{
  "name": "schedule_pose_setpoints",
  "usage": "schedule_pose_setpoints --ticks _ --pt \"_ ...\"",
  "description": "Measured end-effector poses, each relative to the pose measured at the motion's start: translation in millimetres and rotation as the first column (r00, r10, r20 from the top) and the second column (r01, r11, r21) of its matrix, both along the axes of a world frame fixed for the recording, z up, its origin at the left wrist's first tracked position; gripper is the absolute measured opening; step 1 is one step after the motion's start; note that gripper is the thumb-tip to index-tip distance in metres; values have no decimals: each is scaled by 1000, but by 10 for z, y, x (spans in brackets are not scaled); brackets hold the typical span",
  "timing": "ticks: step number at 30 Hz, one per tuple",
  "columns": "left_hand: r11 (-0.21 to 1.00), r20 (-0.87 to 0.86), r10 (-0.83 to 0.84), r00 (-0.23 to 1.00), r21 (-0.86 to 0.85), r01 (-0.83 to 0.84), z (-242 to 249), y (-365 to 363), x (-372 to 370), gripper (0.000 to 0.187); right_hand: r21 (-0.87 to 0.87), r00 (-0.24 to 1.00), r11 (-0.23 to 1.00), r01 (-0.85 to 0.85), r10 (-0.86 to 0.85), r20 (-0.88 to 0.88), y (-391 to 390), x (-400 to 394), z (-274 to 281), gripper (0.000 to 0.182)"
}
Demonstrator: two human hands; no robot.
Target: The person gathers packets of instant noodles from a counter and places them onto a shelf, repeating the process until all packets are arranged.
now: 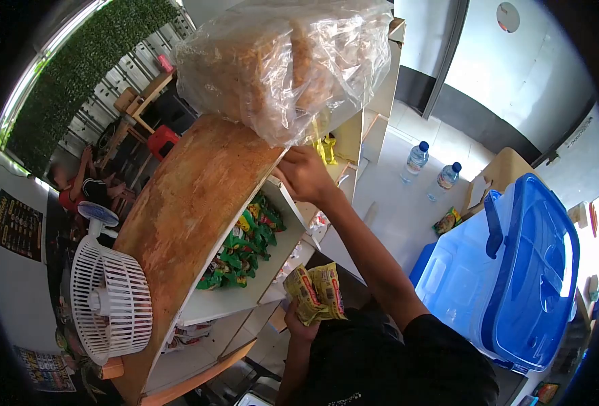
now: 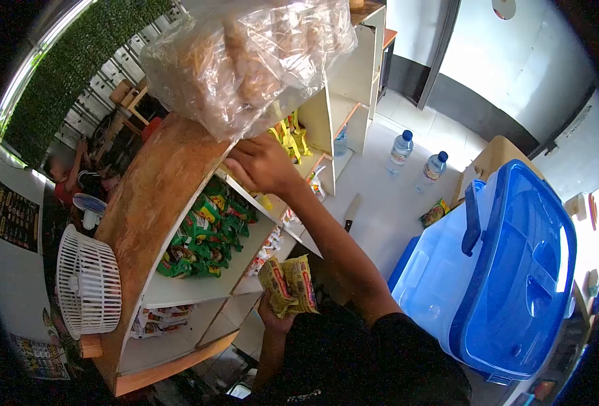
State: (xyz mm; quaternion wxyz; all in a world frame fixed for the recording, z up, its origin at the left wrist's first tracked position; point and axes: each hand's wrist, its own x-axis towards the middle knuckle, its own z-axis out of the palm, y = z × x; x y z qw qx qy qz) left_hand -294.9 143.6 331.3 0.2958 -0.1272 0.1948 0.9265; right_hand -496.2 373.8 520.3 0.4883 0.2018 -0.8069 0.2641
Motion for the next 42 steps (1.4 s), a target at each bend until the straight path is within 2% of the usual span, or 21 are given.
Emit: schedule_pose_setpoints --ticks 1,4,5,8,9,12,15,18,21,24,26,28,30,33,36,37,40,42 --pt "1000 -7 10 1000 -8 -10 -5 -16 16 44 -22 999 1000 22 -23 -36 48 31 -4 14" --pt "1000 9 16 1000 26 -16 -99 -81 25 45 -135 941 956 262 -284 -185 242 -172 -108 20" --pt "1000 10 25 1000 1 -25 -96 -98 33 45 -117 970 964 239 -243 -20 317 -240 -205 25" --pt "998 18 48 999 -50 -47 -48 -113 35 46 -112 975 969 222 -221 20 335 -495 -357 34" --pt "997 27 52 998 -53 -51 -70 -129 34 46 -198 989 969 149 -143 45 303 -497 -320 40" --pt "998 42 50 998 -29 -49 -98 -149 16 46 -245 995 965 94 -96 4 271 -521 -372 41" --pt "999 6 28 1000 -22 -28 -53 -140 -47 46 -237 986 965 117 -140 -86 276 -563 -414 40" --pt "1000 35 -9 999 14 8 -103 -90 -80 47 -205 983 962 183 -182 26 266 -536 -401 35" --pt "998 55 -57 997 26 55 -159 -16 -75 46 -371 937 926 74 63 345 307 -224 -206 33" --pt "996 13 -91 996 -12 91 25 120 -109 46 -693 988 720 49 67 140 138 448 -153 29" --pt "995 -3 -93 996 -26 93 88 221 -141 48 -714 917 647 267 55 394 72 1072 -239 30" --pt "996 4 -81 997 -21 81 82 312 -172 52 -691 831 590 418 60 553 11 1552 -534 34" --pt "982 -59 -109 992 -160 98 208 430 -211 50 -789 810 418 450 182 558 -104 1904 -775 42" --pt "921 -228 -252 940 -354 161 281 527 -252 51 -816 738 288 502 349 577 -241 2259 -841 50" --pt "853 -391 -399 829 -489 180 443 671 -306 63 -754 656 322 573 372 657 -314 2372 -624 53" --pt "834 -437 -438 786 -523 174 557 734 -323 70 -755 674 329 568 342 655 -306 2358 -698 53" --pt "756 -464 -527 711 -639 143 908 852 -368 80 -648 677 519 557 169 716 -203 2249 -764 54" --pt "801 -497 -464 733 -590 107 994 925 -402 83 -605 722 613 508 80 688 -103 2172 -730 53"
